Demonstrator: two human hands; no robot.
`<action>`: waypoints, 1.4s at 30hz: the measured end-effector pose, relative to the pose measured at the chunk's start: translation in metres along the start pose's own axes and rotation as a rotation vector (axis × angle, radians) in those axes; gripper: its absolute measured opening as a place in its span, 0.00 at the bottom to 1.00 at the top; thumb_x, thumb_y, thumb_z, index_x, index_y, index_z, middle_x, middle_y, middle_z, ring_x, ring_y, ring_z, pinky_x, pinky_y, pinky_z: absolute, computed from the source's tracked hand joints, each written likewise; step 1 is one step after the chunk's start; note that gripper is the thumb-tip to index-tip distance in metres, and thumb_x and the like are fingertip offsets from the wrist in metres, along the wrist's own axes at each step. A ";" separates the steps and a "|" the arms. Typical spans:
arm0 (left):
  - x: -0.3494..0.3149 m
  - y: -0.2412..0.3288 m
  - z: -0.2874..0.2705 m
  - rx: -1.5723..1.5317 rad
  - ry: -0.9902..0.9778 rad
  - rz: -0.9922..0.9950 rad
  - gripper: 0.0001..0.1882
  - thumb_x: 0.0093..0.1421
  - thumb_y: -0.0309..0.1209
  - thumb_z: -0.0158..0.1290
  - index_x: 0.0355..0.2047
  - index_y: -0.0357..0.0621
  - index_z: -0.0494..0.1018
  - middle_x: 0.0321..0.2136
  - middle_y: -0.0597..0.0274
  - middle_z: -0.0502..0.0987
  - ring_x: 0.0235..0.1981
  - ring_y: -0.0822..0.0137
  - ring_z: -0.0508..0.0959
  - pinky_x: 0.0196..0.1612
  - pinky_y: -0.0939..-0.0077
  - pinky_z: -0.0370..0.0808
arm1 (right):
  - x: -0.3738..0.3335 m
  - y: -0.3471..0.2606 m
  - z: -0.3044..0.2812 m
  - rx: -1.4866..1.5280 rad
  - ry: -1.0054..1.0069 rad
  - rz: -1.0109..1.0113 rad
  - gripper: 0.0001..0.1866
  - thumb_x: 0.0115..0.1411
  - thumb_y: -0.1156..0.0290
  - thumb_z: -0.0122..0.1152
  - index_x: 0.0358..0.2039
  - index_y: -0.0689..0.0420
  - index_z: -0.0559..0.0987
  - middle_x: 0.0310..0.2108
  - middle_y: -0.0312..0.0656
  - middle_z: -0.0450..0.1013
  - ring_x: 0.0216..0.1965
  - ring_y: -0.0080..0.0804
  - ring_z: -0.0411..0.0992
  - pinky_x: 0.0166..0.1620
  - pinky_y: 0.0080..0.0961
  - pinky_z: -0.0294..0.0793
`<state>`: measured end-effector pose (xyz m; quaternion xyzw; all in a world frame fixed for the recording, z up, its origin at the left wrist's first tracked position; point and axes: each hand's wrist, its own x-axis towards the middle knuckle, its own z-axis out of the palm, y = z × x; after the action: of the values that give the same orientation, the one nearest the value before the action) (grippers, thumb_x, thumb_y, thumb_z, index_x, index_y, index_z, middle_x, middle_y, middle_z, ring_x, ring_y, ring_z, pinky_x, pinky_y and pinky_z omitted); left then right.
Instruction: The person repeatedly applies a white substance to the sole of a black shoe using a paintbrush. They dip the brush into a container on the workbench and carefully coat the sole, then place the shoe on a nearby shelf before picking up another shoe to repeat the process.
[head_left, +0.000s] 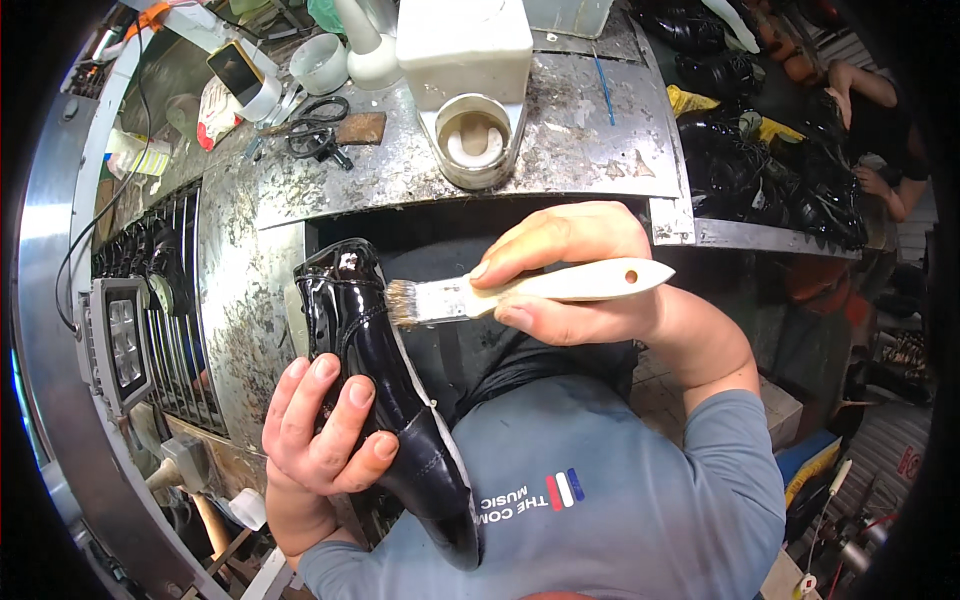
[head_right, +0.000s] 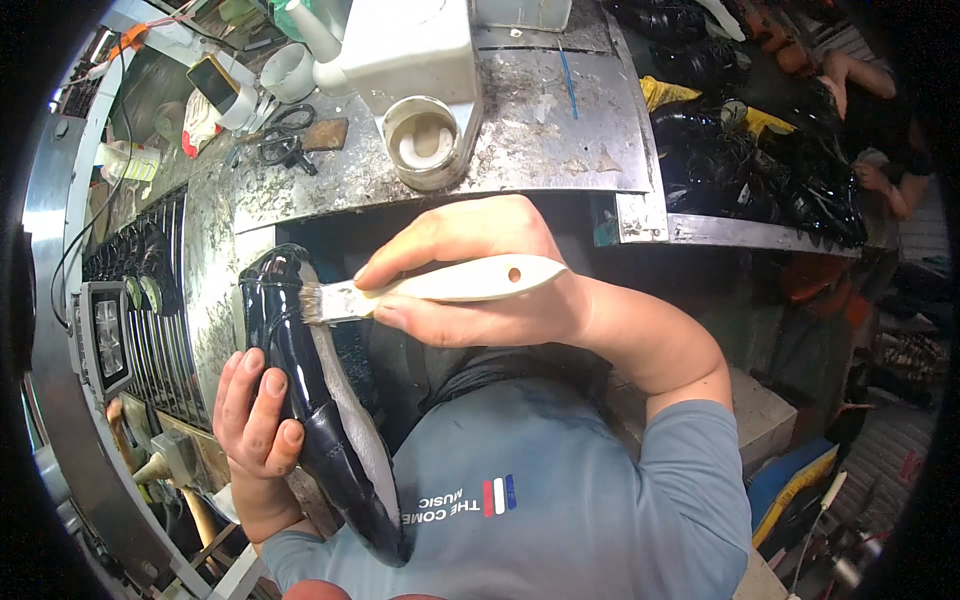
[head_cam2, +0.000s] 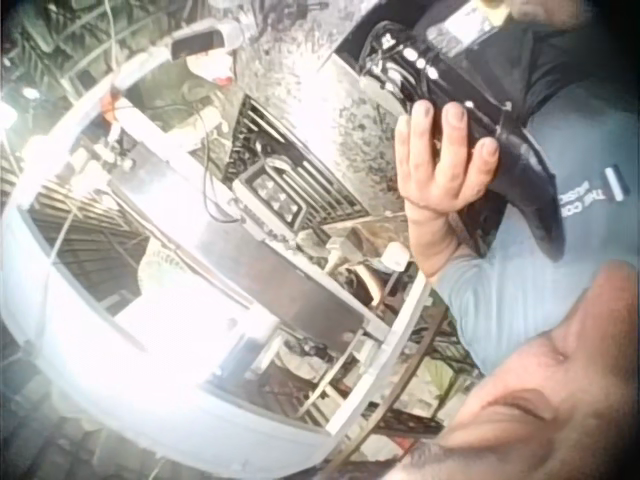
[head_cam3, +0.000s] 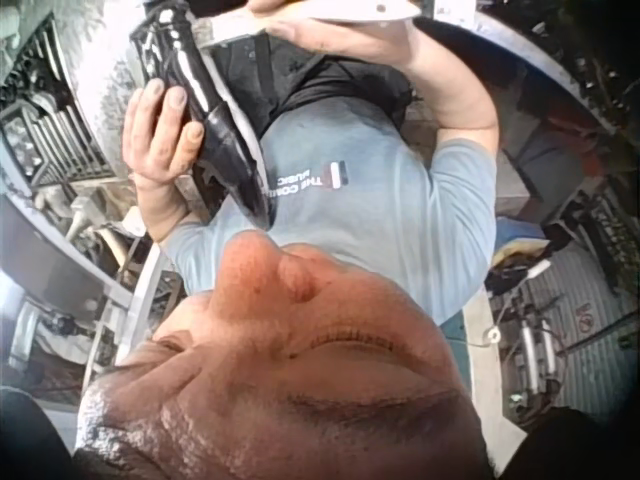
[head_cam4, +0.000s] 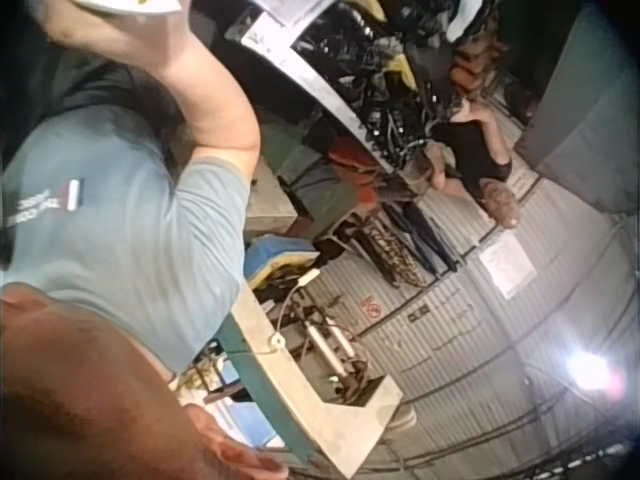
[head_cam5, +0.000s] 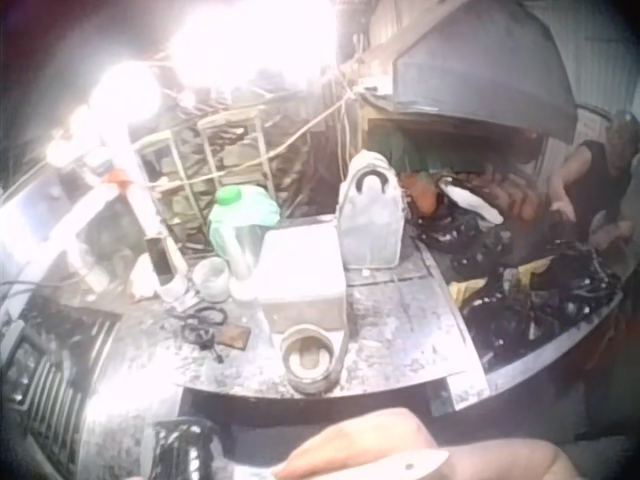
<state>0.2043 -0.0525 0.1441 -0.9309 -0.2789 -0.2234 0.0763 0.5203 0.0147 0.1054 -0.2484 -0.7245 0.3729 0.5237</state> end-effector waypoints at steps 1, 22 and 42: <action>0.001 0.001 -0.003 0.000 -0.009 -0.009 0.26 0.70 0.37 0.51 0.67 0.65 0.61 0.57 0.59 0.75 0.54 0.48 0.79 0.55 0.49 0.81 | 0.002 0.000 0.003 0.010 0.020 -0.009 0.11 0.55 0.72 0.75 0.39 0.60 0.87 0.34 0.44 0.84 0.32 0.34 0.83 0.36 0.25 0.81; -0.001 -0.019 0.012 0.086 0.068 -0.041 0.17 0.69 0.26 0.51 0.58 0.46 0.69 0.52 0.44 0.80 0.51 0.40 0.81 0.52 0.47 0.81 | 0.001 -0.036 0.009 0.170 -0.117 -0.077 0.09 0.54 0.72 0.71 0.36 0.61 0.87 0.28 0.42 0.83 0.26 0.33 0.81 0.30 0.26 0.81; -0.003 -0.013 0.032 -0.108 0.104 -0.514 0.35 0.56 0.33 0.68 0.59 0.25 0.71 0.50 0.36 0.80 0.49 0.43 0.83 0.53 0.59 0.81 | 0.013 -0.066 0.004 0.188 -0.186 -0.117 0.09 0.56 0.73 0.73 0.37 0.63 0.87 0.31 0.43 0.82 0.28 0.33 0.82 0.31 0.25 0.84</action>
<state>0.2071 -0.0342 0.1144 -0.8196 -0.4893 -0.2975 -0.0185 0.5147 -0.0162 0.1648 -0.1202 -0.7451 0.4293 0.4960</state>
